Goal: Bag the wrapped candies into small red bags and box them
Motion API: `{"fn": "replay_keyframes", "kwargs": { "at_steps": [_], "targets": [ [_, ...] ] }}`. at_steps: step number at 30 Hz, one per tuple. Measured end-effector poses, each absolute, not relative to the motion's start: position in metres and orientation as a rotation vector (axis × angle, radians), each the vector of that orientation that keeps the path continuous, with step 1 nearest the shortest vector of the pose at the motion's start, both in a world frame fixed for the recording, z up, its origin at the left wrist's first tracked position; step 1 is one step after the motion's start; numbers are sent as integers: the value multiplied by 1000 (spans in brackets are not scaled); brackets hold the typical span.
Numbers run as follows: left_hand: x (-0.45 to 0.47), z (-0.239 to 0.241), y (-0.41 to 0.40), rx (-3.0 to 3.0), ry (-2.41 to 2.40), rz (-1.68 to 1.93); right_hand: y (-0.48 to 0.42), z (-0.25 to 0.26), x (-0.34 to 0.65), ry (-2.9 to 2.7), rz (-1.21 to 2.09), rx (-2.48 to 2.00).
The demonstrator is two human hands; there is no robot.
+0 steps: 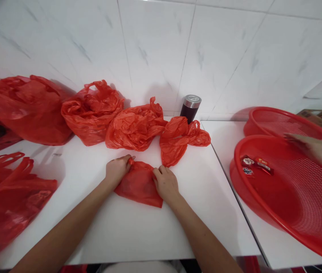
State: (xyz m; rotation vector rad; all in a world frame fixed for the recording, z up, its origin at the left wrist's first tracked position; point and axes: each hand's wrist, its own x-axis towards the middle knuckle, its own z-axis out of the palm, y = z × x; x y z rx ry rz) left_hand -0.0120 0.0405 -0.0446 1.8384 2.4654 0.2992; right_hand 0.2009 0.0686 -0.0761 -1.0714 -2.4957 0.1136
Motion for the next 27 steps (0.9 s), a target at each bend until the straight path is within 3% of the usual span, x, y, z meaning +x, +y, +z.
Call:
{"fn": "replay_keyframes", "kwargs": {
  "at_steps": [14,19,22,27],
  "targets": [
    [-22,-13,-23,1530,2312,851,49,-60,202,-2208,372,-834],
    [-15,-10,-44,1709,1921,1167,39,-44,199,-1993,777,-775],
    [-7,-16,-44,1882,1633,1061,37,-38,197,-1853,971,-780],
    [6,-13,-37,1647,1551,883,42,-38,205,-1811,962,-878]
  ]
}}
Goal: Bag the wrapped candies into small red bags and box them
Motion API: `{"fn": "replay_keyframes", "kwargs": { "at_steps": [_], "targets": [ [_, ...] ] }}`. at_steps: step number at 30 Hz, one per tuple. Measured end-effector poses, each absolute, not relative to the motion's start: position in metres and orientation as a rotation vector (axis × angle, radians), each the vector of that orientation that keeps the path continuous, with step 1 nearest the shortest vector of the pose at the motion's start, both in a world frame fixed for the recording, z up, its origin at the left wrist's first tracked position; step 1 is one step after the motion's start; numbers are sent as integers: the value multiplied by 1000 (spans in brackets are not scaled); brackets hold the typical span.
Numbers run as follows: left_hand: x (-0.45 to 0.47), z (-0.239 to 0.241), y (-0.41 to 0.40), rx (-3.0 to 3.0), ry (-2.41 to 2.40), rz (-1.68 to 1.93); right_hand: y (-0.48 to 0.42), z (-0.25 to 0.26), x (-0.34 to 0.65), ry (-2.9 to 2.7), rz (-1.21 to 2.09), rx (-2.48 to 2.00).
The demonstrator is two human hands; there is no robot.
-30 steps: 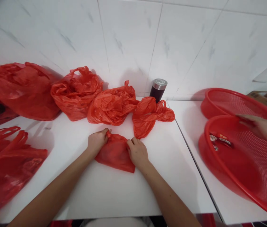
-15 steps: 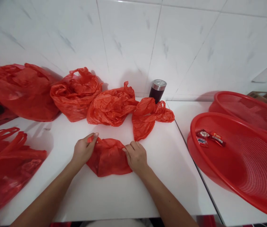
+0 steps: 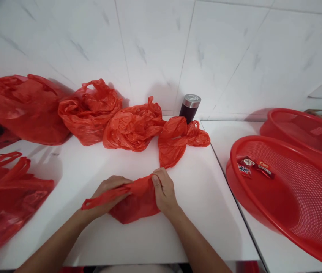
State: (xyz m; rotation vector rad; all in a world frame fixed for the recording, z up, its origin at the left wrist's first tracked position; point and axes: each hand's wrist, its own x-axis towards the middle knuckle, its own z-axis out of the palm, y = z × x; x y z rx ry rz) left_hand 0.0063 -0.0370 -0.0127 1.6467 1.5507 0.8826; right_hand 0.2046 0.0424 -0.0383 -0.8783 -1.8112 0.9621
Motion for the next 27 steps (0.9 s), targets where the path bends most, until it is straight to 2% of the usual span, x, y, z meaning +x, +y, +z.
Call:
{"fn": "replay_keyframes", "kwargs": {
  "at_steps": [7,27],
  "targets": [
    [13,2,-35,1403,1540,870,47,-38,213,-1808,922,-1088],
    [1,-33,-32,1051,1920,1180,58,-46,222,-1862,1125,-1065]
  ]
}}
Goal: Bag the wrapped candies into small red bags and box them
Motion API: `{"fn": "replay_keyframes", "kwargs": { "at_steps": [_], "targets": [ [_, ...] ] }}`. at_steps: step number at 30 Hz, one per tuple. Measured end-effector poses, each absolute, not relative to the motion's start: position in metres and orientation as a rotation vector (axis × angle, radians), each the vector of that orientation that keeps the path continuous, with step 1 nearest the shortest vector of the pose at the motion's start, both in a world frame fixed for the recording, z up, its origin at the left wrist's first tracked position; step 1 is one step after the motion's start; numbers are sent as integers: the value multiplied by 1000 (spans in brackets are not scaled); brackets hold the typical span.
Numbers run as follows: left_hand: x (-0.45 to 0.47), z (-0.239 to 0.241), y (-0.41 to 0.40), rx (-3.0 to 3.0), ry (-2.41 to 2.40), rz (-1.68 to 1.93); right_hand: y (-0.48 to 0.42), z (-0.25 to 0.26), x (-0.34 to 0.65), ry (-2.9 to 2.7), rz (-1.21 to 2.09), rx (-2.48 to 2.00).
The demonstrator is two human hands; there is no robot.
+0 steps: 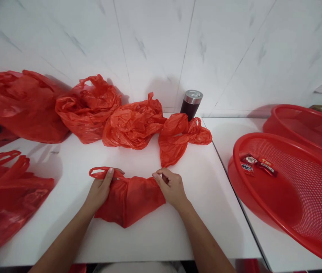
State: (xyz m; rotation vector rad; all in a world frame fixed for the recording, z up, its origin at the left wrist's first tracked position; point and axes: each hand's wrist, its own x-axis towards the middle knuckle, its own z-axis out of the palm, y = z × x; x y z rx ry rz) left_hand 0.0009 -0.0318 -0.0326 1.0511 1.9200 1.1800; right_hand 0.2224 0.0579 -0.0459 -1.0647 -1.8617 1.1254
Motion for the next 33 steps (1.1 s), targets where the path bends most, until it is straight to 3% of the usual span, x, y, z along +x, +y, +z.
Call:
{"fn": "replay_keyframes", "kwargs": {
  "at_steps": [6,13,17,23,28,33],
  "targets": [
    [-11,-45,-34,947,2148,1190,71,-51,228,-1764,1047,-1207],
    [-25,-50,-37,894,2058,1224,78,-57,233,-1787,978,-1272],
    [-39,-26,-48,959,1917,1152,84,-63,237,-1742,981,-1306],
    [15,21,-50,1616,2271,1569,79,-61,224,-1729,1085,-1210],
    [79,-1,-13,2062,2046,770,58,-41,225,-1771,1118,-1096],
    [86,-16,-4,2057,2041,541,51,-7,233,-1713,1103,-1048]
  ]
}}
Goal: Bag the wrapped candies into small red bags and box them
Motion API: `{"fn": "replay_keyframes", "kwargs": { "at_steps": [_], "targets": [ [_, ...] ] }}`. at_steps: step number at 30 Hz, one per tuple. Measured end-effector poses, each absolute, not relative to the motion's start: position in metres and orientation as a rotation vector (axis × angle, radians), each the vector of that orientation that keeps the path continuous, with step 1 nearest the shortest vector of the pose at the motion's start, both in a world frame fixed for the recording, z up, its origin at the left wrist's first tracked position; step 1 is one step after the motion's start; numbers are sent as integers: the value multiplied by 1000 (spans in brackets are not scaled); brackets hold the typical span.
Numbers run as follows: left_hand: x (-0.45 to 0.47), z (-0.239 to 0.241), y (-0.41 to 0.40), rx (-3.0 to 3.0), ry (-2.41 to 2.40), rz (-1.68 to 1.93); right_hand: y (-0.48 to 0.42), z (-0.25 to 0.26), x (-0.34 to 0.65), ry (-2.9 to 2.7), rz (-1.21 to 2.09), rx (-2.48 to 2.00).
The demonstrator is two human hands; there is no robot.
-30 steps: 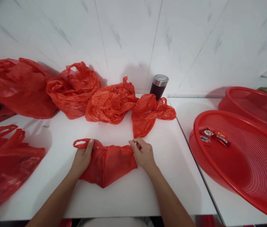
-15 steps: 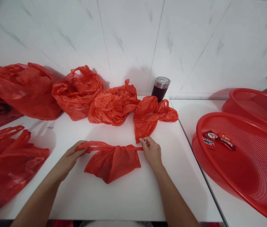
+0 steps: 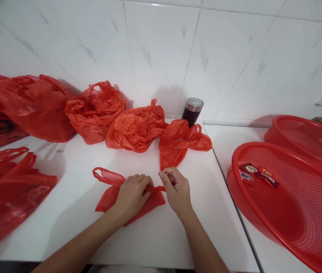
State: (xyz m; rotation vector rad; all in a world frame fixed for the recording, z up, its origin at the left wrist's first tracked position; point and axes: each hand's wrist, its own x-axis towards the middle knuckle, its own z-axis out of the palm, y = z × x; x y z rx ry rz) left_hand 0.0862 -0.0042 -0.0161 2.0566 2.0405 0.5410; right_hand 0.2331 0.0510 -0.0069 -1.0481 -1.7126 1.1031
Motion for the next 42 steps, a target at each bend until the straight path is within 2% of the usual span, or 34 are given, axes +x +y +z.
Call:
{"fn": "replay_keyframes", "kwargs": {
  "at_steps": [7,13,22,32,37,42],
  "targets": [
    [90,-20,-11,2041,2125,462,53,44,207,-1751,1056,-867],
    [71,-26,-27,2039,2083,577,69,53,193,-1670,1026,-866],
    [50,-33,-45,1972,1979,745,99,44,194,-1544,1115,-911],
    [18,-33,-75,1773,1985,851,56,-31,210,-1375,1706,-1097],
    [15,-33,-76,1695,1995,829,49,-32,196,-1259,1876,-910],
    [11,-20,-84,1597,1943,802,53,-32,186,-1066,1927,-951]
  ]
}}
